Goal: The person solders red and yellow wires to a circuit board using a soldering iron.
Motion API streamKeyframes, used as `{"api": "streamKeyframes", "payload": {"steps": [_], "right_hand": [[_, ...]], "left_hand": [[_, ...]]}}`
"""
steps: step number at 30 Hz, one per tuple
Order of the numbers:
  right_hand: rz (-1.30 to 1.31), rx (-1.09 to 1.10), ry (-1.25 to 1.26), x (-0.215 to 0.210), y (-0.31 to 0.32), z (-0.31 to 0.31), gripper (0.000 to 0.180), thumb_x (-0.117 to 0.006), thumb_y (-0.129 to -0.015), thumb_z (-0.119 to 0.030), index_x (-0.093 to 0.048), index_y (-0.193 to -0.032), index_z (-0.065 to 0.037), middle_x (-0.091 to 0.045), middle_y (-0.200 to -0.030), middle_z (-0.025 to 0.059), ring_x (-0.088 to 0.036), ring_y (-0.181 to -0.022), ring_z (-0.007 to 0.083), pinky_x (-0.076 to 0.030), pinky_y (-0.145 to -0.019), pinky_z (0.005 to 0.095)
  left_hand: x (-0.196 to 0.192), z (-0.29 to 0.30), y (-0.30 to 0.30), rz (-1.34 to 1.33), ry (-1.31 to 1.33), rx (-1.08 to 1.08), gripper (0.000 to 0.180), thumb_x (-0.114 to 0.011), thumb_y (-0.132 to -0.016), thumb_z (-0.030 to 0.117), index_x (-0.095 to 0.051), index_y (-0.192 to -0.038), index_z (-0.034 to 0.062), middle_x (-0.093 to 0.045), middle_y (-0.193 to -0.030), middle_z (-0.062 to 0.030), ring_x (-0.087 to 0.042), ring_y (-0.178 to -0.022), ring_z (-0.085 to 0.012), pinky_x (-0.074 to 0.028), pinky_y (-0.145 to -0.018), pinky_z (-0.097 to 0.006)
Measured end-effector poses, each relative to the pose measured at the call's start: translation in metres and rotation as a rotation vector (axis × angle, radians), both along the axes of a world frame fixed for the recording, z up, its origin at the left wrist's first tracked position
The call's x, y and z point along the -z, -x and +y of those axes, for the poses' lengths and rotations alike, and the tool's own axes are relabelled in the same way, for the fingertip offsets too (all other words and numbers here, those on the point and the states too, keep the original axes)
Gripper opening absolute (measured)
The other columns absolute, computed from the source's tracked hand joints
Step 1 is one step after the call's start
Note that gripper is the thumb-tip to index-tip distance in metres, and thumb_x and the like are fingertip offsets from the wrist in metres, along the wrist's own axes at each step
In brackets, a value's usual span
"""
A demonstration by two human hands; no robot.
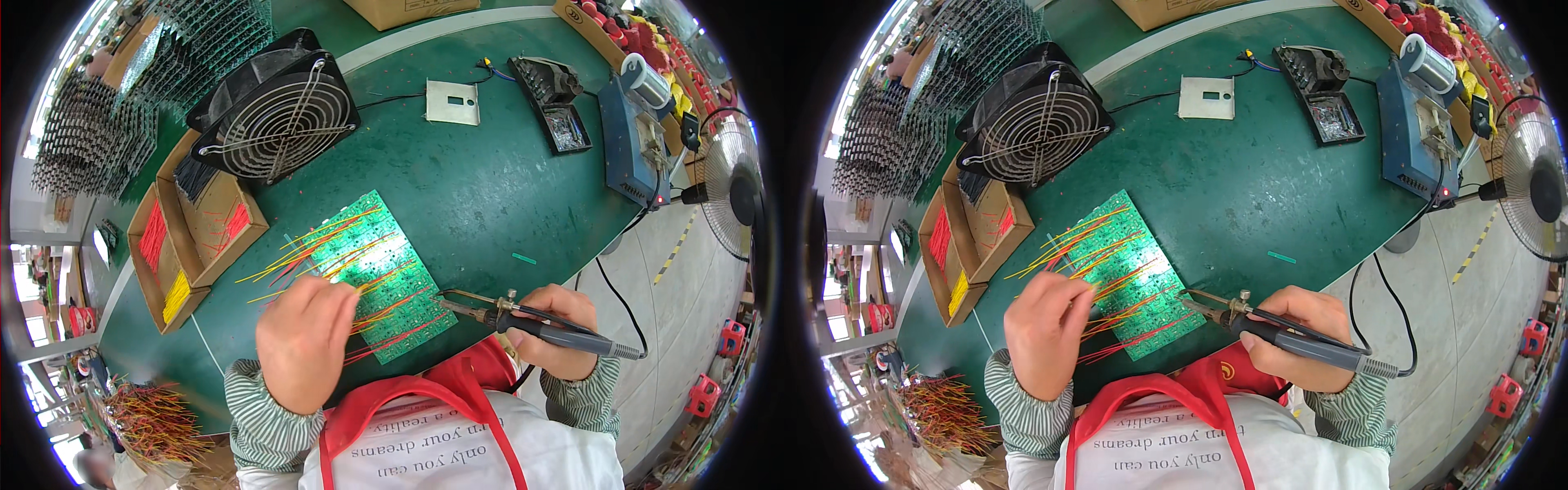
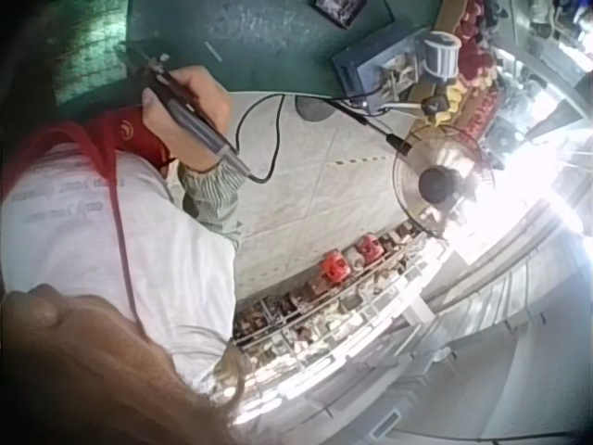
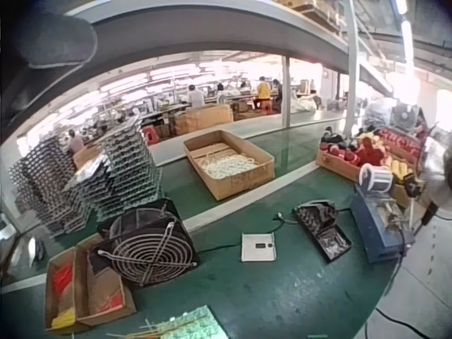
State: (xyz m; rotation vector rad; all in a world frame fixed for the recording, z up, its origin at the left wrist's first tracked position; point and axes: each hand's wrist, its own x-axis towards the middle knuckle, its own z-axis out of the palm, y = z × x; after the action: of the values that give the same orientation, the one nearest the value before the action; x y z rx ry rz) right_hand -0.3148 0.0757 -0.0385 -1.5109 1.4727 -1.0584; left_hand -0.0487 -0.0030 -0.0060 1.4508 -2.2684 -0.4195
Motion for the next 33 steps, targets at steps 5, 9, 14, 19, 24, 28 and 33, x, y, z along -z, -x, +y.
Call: {"api": "streamKeyframes", "payload": {"steps": [5,9,14,19,24,28,33], "right_hand": [[-0.030,-0.015,0.021,-0.002,-0.005,-0.005,0.021,-0.074,-0.068,-0.011,-0.060,-0.078,-0.001,-0.065,-0.067,0.0074,-0.062,-0.054,0.0147,-0.047,-0.052,0.0255],[-0.048,-0.013,0.029,0.000,-0.008,-0.004,0.020,-0.074,-0.068,-0.011,-0.060,-0.078,-0.001,-0.065,-0.068,0.0077,-0.061,-0.054,0.0147,-0.047,-0.052,0.0254],[-0.066,0.000,-0.017,0.000,-0.011,-0.004,0.019,-0.074,-0.067,-0.010,-0.061,-0.077,-0.001,-0.064,-0.067,0.0075,-0.061,-0.054,0.0143,-0.047,-0.052,0.0254],[-0.072,-0.008,-0.027,0.002,-0.015,-0.007,0.019,-0.074,-0.068,-0.010,-0.061,-0.077,-0.001,-0.064,-0.067,0.0068,-0.060,-0.055,0.0137,-0.047,-0.052,0.0255],[-0.095,-0.029,-0.034,0.004,-0.015,-0.009,0.018,-0.074,-0.068,-0.010,-0.061,-0.077,-0.001,-0.063,-0.066,0.0065,-0.060,-0.054,0.0133,-0.047,-0.052,0.0255],[-0.085,-0.031,-0.037,0.002,-0.015,-0.011,0.018,-0.074,-0.068,-0.010,-0.061,-0.076,-0.001,-0.064,-0.065,0.0064,-0.060,-0.054,0.0130,-0.047,-0.052,0.0253],[-0.068,-0.008,-0.007,-0.002,-0.012,-0.010,0.019,-0.074,-0.069,-0.010,-0.061,-0.080,-0.001,-0.064,-0.066,0.0059,-0.061,-0.055,0.0121,-0.047,-0.053,0.0250]], "left_hand": [[0.019,0.006,0.005,0.024,-0.164,0.188,0.009,-0.070,-0.075,0.006,-0.065,-0.082,0.0022,-0.060,-0.076,-0.0099,-0.061,-0.068,-0.0275,-0.048,-0.061,-0.036],[0.030,0.013,0.011,0.055,-0.221,0.181,0.008,-0.069,-0.076,0.007,-0.065,-0.082,0.0028,-0.060,-0.076,-0.0095,-0.060,-0.068,-0.0277,-0.048,-0.060,-0.036],[0.046,0.009,0.012,0.103,-0.244,0.177,0.008,-0.069,-0.078,0.007,-0.064,-0.081,0.0027,-0.059,-0.075,-0.0085,-0.059,-0.062,-0.0239,-0.046,-0.056,-0.034],[0.046,0.009,0.011,0.093,-0.260,0.181,0.007,-0.069,-0.078,0.007,-0.064,-0.081,0.0026,-0.059,-0.075,-0.0079,-0.058,-0.058,-0.0218,-0.046,-0.054,-0.033],[0.048,0.009,0.011,0.100,-0.270,0.176,0.007,-0.069,-0.078,0.008,-0.064,-0.080,0.0026,-0.058,-0.075,-0.0077,-0.058,-0.058,-0.0215,-0.046,-0.053,-0.033],[0.049,0.007,0.010,0.088,-0.267,0.191,0.007,-0.069,-0.078,0.008,-0.064,-0.080,0.0025,-0.058,-0.074,-0.0077,-0.058,-0.059,-0.0215,-0.046,-0.053,-0.033],[0.048,0.006,0.010,0.076,-0.261,0.199,0.007,-0.069,-0.078,0.008,-0.064,-0.079,0.0025,-0.058,-0.074,-0.0077,-0.058,-0.059,-0.0217,-0.046,-0.053,-0.033]]}}
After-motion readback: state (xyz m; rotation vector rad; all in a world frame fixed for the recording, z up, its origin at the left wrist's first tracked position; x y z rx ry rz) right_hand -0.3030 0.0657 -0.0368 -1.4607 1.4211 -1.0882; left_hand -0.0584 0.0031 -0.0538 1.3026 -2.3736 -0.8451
